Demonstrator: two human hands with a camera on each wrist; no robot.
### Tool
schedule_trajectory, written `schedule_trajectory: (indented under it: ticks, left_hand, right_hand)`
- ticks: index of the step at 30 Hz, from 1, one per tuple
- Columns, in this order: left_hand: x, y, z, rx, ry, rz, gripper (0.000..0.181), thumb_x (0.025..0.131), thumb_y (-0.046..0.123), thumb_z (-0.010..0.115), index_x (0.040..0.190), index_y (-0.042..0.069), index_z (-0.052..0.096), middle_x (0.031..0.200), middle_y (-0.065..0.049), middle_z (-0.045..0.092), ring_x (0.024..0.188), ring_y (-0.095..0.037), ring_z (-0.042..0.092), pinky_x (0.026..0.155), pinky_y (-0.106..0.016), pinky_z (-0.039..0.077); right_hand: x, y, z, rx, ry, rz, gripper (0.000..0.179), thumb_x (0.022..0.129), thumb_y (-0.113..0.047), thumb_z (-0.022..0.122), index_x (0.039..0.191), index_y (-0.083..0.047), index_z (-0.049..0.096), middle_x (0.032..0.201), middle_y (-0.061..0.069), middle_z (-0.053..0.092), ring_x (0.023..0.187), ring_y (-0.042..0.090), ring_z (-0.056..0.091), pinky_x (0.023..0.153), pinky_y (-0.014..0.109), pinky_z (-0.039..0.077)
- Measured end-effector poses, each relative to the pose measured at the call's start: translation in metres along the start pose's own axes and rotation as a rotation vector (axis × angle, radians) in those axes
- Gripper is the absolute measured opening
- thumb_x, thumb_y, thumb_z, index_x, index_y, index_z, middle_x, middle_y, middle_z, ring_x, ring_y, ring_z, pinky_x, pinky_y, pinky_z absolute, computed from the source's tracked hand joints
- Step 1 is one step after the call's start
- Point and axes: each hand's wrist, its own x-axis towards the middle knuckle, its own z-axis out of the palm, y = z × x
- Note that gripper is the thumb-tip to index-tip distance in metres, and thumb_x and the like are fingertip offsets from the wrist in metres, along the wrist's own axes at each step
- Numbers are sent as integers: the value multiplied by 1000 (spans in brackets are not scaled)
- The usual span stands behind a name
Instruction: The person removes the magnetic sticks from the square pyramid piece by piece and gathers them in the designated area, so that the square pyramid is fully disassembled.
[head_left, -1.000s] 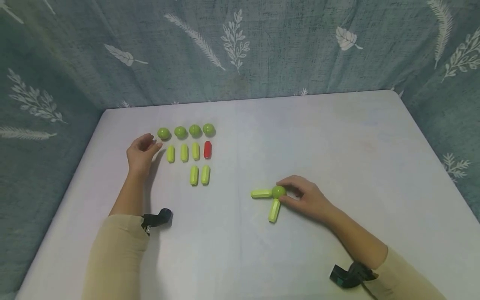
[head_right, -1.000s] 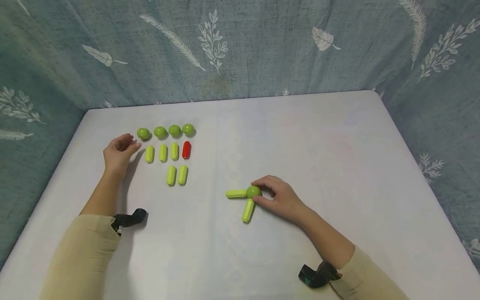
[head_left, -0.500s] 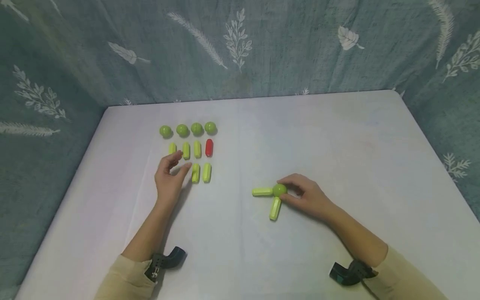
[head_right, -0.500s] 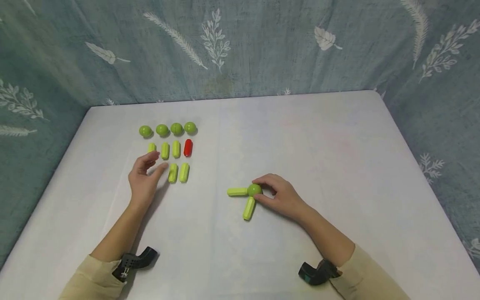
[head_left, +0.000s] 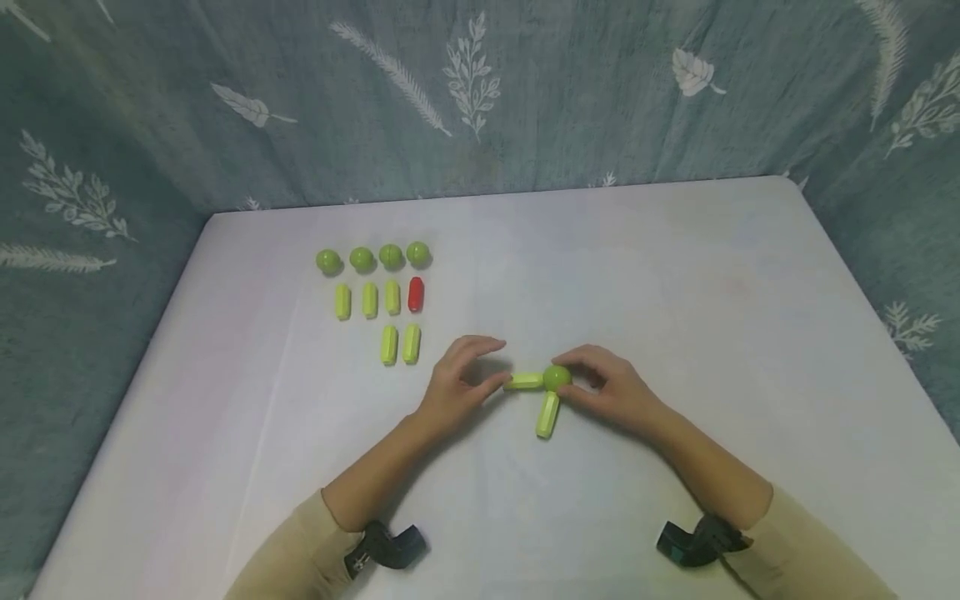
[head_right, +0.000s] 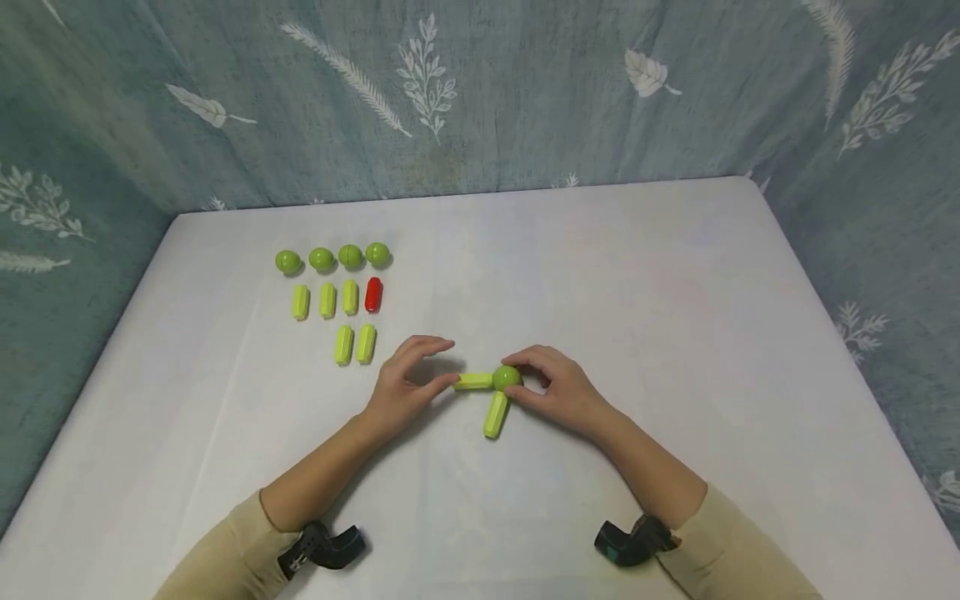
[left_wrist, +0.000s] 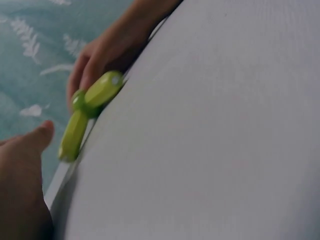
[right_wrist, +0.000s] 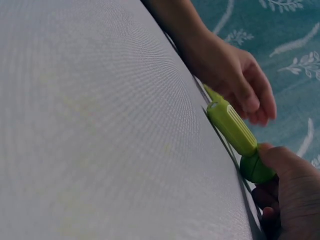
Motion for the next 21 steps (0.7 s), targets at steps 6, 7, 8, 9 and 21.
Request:
schedule_trajectory:
  ticks: [6,7,8,9,21]
  left_hand:
    - [11,4,16,146,-200,-37,37,73,22,81,106,9,69,101,-2,65,98,-17,54,84,-30,44]
    - [12,4,18,168,-217,-35,35,73,24,81,104,10,70,100,-1,65,96,-16,54,83,-30,44]
    - [13,4,19,185,-229,-26,33,74,25,81,102,11,71,98,0,65,95,-15,53,81,-30,43]
    - [15,5,21,196,-239,-20,31,74,26,80,100,11,72,97,1,65,94,-14,53,80,-30,43]
    - [19,8,22,173,-309,-74,19,81,23,75,97,14,71,92,4,64,86,-11,48,78,-29,39]
  right_hand:
    - [0,0,-1,0,-15,0,34,75,-8,77,108,-8,66,102,3,66,83,11,55,64,21,44]
    - [0,1,-1,-2,-14,1,34,75,-8,77,108,-8,66,102,3,66,83,10,55,64,21,44]
    - [0,1,-1,-3,-13,2,34,75,-9,77,108,-8,66,102,3,66,83,10,55,64,21,44]
    - [0,1,-1,-7,-10,1,35,75,-8,77,108,-8,66,101,2,66,83,10,54,64,21,44]
    - [1,1,0,11,-16,-13,36,73,-8,78,107,-9,66,102,2,66,86,11,55,65,22,44]
